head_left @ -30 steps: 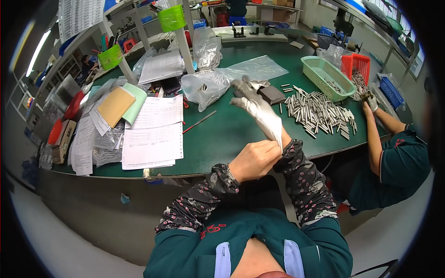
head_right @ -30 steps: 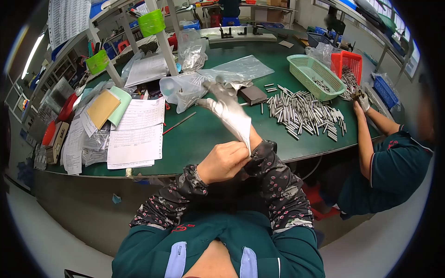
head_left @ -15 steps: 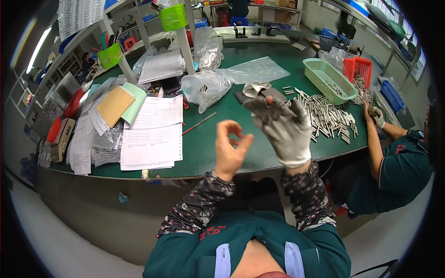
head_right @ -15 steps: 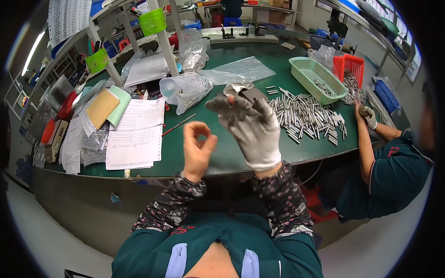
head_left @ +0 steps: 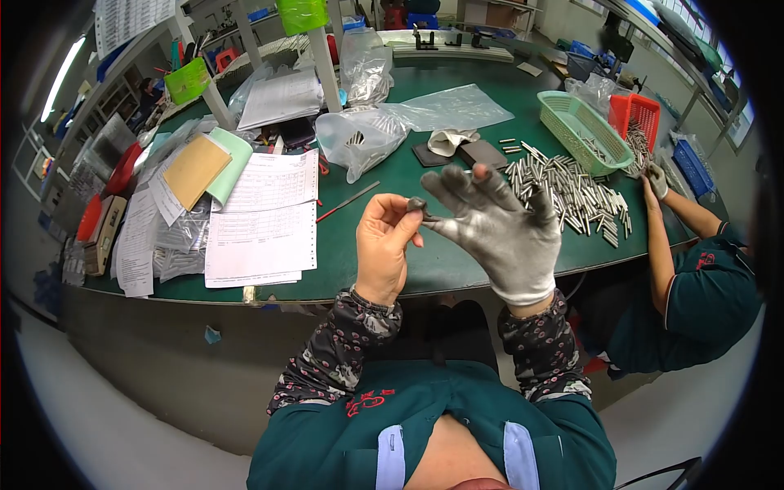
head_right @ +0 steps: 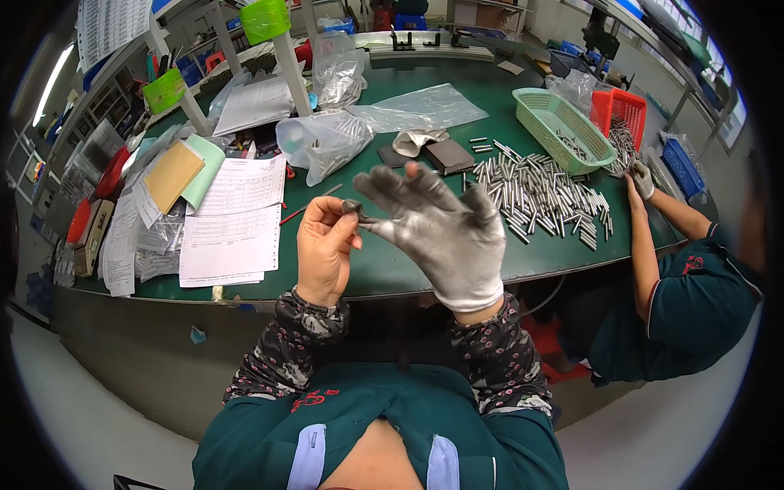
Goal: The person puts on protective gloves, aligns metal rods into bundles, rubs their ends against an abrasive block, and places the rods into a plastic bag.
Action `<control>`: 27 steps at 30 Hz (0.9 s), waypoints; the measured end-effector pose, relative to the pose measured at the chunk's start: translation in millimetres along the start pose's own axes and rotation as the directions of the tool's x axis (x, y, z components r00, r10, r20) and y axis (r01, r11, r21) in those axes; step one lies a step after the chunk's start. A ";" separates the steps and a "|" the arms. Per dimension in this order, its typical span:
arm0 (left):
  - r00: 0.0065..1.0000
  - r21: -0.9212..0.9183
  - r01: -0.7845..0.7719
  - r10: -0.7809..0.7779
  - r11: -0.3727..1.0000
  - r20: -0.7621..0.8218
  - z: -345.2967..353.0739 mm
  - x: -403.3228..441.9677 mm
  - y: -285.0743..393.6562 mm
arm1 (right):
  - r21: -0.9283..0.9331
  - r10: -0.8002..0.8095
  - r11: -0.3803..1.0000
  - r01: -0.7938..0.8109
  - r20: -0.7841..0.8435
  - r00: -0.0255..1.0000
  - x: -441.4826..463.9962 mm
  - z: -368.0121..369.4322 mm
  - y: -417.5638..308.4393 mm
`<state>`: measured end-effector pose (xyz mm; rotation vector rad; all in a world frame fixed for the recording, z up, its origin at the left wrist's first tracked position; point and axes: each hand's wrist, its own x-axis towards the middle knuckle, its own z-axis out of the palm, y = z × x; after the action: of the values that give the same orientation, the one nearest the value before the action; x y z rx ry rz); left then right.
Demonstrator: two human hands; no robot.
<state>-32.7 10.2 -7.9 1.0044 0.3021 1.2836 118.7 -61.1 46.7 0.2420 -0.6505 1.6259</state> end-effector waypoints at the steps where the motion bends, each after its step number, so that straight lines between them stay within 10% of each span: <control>1: 1.000 -0.021 0.022 -0.023 1.000 -0.008 -2.2 -2.2 -3.3 | -0.152 -0.052 0.987 0.054 0.017 0.999 3.6 -3.1 1.1; 6: 0.941 0.201 0.326 -0.337 0.924 0.025 7.1 -24.1 -8.1 | -0.165 -0.232 0.957 0.240 0.070 0.970 10.4 -13.7 -0.2; 10: 0.749 0.414 0.377 -0.536 0.828 0.390 14.1 -44.3 -31.0 | -0.220 -0.193 0.955 0.200 0.053 0.980 12.0 -26.1 7.4; 16: 0.824 0.518 -0.181 -0.158 0.836 0.543 20.7 -44.7 -33.4 | -0.201 -0.199 0.959 0.201 0.032 0.980 13.3 -17.2 7.6; 19: 0.550 0.487 -0.744 0.007 0.457 0.835 31.2 -39.9 -28.4 | -0.403 -0.312 0.876 0.263 -0.059 0.948 13.1 -3.3 1.1; 25: 0.554 0.549 -0.747 -0.105 0.374 0.826 37.1 -42.8 -26.6 | -0.348 -0.118 0.935 0.075 -0.102 0.988 18.5 -31.3 -25.5; 27: 0.595 0.588 -0.761 -0.066 0.274 0.801 35.2 -39.4 -27.9 | -0.672 -0.415 0.730 0.124 -0.292 0.862 14.5 -37.4 -17.7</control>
<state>-2.4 -39.4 -22.1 2.6980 0.1274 0.9436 141.1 -28.1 28.4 -0.4951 -0.7423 1.0307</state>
